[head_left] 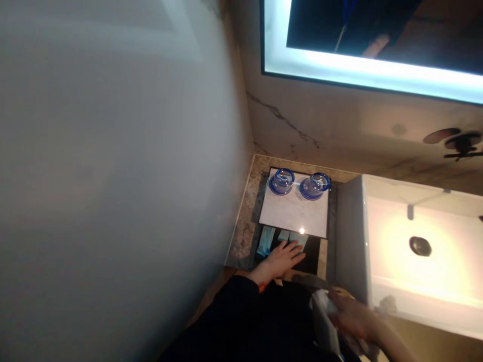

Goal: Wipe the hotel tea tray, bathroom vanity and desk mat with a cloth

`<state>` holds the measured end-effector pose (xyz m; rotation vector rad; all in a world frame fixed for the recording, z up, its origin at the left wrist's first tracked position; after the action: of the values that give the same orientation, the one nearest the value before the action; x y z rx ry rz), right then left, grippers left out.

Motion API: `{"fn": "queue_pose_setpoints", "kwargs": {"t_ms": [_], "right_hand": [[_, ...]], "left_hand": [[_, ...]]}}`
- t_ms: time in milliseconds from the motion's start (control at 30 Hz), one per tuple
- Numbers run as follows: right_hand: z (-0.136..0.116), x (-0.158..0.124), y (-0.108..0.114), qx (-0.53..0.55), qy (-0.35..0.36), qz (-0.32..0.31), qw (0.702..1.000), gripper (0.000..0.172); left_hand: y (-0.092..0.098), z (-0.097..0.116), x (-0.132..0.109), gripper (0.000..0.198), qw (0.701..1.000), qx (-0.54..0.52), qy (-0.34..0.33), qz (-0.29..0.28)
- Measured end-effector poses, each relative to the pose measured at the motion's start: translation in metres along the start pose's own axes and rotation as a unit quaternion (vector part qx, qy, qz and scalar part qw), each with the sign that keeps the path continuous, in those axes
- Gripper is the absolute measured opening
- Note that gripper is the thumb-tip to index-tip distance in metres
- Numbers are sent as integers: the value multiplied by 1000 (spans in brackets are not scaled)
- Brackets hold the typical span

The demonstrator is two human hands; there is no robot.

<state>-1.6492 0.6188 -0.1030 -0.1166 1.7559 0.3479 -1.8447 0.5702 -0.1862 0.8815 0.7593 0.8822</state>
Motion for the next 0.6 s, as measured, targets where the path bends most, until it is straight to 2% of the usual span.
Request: {"fn": "queue_pose_setpoints", "kwargs": {"t_ms": [67, 133, 300, 467, 600], "right_hand": [[4, -1, -17, -22, -19, 0, 1000, 69], [4, 4, -26, -8, -32, 3, 999, 71], [4, 21, -19, -15, -30, 35, 999, 72], [12, 31, -19, -28, -31, 50, 998, 66], [18, 34, -23, -33, -32, 49, 998, 70]], "left_hand": [[7, 3, -4, 55, 1000, -16, -15, -16], [13, 5, -6, 60, 998, -42, 5, -46], [13, 20, 1, 69, 985, -99, 73, -120], [9, 39, 14, 73, 979, -148, 67, -121], [7, 37, 20, 88, 969, -175, 118, -126]]}}
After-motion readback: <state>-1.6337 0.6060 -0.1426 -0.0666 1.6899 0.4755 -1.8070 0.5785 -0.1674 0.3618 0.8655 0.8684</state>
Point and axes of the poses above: each hand's wrist, its own x-axis towards the middle knuckle, its own y-axis out of the back of the hand, z = x × y, the point moved 5 cm from there along x, towards the middle knuckle, and after that the axes turned 6 degrees about -z, right-handed, at the moved point
